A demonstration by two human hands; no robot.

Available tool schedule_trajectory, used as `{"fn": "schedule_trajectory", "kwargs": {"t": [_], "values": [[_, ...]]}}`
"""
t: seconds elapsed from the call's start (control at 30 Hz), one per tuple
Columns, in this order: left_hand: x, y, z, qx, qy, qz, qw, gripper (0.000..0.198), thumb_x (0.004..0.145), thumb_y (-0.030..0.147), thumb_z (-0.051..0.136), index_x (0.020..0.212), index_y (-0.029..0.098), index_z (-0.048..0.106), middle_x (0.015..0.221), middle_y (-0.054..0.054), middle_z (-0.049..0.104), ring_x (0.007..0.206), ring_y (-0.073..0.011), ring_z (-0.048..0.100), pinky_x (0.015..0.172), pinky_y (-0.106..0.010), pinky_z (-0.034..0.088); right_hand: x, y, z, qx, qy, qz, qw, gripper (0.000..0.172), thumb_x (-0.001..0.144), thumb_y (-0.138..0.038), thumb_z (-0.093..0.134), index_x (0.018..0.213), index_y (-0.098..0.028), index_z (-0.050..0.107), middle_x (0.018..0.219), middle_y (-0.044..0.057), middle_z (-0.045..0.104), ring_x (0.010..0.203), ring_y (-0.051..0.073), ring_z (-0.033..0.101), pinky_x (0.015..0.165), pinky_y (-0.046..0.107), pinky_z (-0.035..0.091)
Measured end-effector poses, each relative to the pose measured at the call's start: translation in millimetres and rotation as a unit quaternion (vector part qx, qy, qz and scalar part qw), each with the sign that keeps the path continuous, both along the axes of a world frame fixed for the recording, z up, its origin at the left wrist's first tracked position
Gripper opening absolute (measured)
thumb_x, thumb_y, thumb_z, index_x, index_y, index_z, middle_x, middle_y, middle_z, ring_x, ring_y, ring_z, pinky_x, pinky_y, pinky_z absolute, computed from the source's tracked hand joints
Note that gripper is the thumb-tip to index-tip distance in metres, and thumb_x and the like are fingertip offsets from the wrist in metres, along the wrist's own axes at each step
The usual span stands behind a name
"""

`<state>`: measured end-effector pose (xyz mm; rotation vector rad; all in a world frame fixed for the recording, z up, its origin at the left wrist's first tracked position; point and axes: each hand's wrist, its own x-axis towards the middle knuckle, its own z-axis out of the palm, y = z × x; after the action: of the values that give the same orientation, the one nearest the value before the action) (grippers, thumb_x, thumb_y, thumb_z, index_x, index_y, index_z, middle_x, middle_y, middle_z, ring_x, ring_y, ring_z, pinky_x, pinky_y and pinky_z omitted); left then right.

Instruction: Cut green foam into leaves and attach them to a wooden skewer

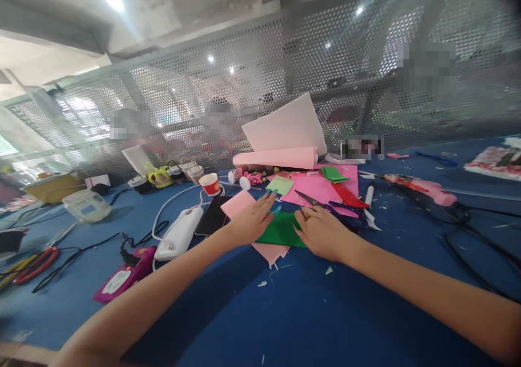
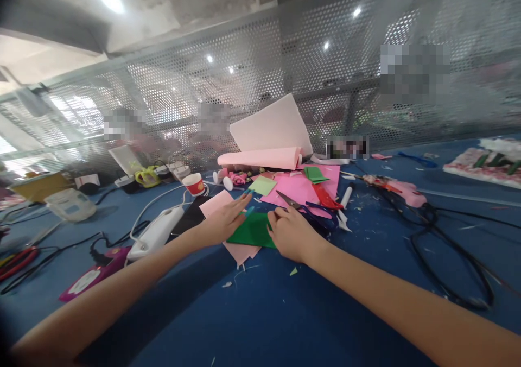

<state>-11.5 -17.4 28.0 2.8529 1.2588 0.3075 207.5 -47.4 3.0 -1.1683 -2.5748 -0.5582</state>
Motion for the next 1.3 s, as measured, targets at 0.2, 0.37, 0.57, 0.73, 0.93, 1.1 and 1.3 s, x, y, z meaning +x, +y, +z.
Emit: {"fn": "schedule_trajectory", "kwargs": {"t": [0.2,0.37,0.57,0.73,0.93,1.1,1.3], "values": [[20.8,16.4,-27.9,0.000,0.081,-0.015,0.997,0.053,0.097,0.032,0.024,0.142,0.004,0.027,0.150,-0.023,0.027,0.141,-0.0292,0.021,0.113,-0.051,0.025,-0.5,-5.3,-4.4,0.019,0.017,-0.038,0.999,0.027,0.093,-0.025,0.040,0.100,-0.007,0.059,0.094,0.017,0.066,0.096,0.028,0.060,0.088,0.043,0.041],[14.0,16.5,-37.7,0.012,0.060,-0.016,0.998,0.055,0.097,0.038,0.021,0.142,0.007,0.028,0.150,-0.022,0.026,0.141,-0.0282,0.022,0.112,-0.050,0.028,-3.0,2.1,-10.4,0.036,0.027,0.004,0.999,0.035,0.092,-0.021,0.037,0.116,-0.001,0.053,0.109,0.021,0.065,0.113,0.028,0.054,0.105,0.048,0.030],[19.6,13.3,-35.1,0.009,0.067,-0.003,0.998,0.055,0.097,0.034,0.020,0.142,0.003,0.026,0.151,-0.023,0.023,0.142,-0.0294,0.018,0.112,-0.050,0.025,2.0,6.6,-1.4,0.002,0.017,0.003,1.000,0.034,0.090,-0.026,0.038,0.107,-0.005,0.059,0.099,0.017,0.066,0.098,0.027,0.059,0.109,0.058,0.017],[15.4,13.2,-37.4,0.006,0.052,-0.020,0.998,0.055,0.097,0.035,0.020,0.144,0.006,0.022,0.151,-0.022,0.025,0.143,-0.0289,0.018,0.112,-0.051,0.025,13.4,5.7,-1.3,0.014,0.039,-0.047,0.998,0.035,0.091,-0.031,0.039,0.103,-0.007,0.061,0.097,0.016,0.066,0.096,0.028,0.059,0.106,0.064,0.014],[19.1,6.3,-28.1,0.048,0.037,-0.041,0.997,0.055,0.097,0.034,0.029,0.145,0.012,0.016,0.142,-0.020,0.040,0.132,-0.0294,0.039,0.104,-0.047,0.037,24.3,5.6,-10.3,-0.005,0.049,-0.039,0.998,0.033,0.092,-0.032,0.038,0.104,-0.008,0.058,0.096,0.013,0.066,0.101,0.028,0.057,0.106,0.065,0.014],[28.4,-1.4,-12.4,0.110,0.080,0.000,0.991,0.061,0.092,0.036,0.046,0.143,0.010,0.024,0.123,-0.019,0.050,0.113,-0.0329,0.047,0.092,-0.047,0.042,27.8,9.0,-18.9,0.049,0.049,-0.017,0.997,0.054,0.092,-0.038,0.040,0.133,-0.003,0.038,0.130,0.022,0.053,0.121,0.037,0.041,0.103,0.068,0.014],[20.0,9.2,12.0,0.033,0.081,0.013,0.996,0.054,0.082,0.049,0.060,0.123,0.015,0.051,0.115,-0.014,0.053,0.104,-0.0311,0.053,0.087,-0.046,0.044,20.3,6.6,-11.7,0.110,0.189,-0.018,0.976,0.059,0.089,-0.046,0.048,0.132,-0.008,0.032,0.144,0.023,0.037,0.130,0.035,0.031,0.107,0.057,0.021]]}}
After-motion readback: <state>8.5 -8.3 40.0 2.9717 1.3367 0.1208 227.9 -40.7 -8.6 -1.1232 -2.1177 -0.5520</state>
